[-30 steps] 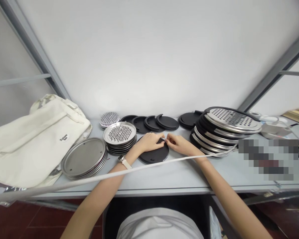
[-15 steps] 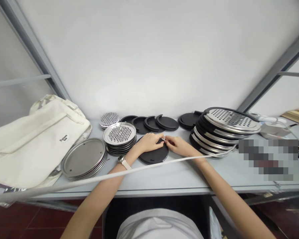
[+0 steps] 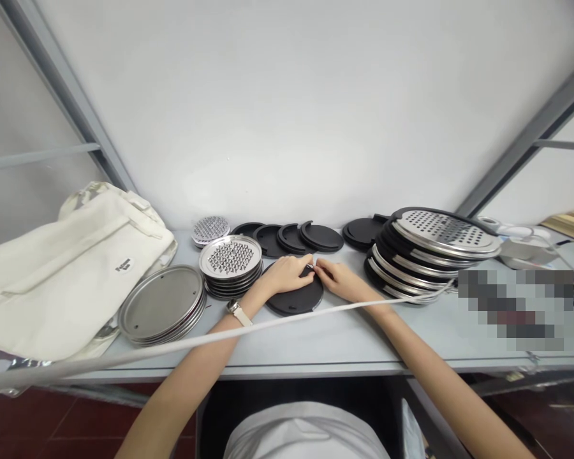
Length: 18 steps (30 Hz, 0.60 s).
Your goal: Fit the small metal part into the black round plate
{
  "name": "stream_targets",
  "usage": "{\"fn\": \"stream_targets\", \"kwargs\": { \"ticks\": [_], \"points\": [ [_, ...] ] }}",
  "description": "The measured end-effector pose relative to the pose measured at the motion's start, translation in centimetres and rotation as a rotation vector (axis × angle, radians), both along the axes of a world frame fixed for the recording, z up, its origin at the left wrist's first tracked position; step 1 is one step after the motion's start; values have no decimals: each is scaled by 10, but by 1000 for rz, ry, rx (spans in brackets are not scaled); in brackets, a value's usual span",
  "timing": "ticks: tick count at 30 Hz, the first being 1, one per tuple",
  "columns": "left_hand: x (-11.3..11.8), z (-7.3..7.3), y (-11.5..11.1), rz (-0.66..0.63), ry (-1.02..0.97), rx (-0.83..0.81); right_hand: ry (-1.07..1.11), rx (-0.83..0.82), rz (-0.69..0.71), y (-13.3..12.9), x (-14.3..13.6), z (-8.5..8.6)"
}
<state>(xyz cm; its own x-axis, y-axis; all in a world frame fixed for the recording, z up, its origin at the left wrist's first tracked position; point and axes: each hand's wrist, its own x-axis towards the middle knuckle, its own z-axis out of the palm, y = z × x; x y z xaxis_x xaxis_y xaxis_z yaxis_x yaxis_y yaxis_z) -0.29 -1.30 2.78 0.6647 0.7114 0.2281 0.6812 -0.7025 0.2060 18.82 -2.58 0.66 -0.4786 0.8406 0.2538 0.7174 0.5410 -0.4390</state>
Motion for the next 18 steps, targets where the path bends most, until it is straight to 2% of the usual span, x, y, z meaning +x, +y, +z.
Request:
{"fn": "stream_targets", "kwargs": {
  "ticks": [9,18],
  "points": [
    [0,6,-3,-15,7,-22,-29,-8,19,-1,1,2],
    [-1,5,-1,-31,-18,-26,-9,-34,53,-2,2,4]
  ]
}}
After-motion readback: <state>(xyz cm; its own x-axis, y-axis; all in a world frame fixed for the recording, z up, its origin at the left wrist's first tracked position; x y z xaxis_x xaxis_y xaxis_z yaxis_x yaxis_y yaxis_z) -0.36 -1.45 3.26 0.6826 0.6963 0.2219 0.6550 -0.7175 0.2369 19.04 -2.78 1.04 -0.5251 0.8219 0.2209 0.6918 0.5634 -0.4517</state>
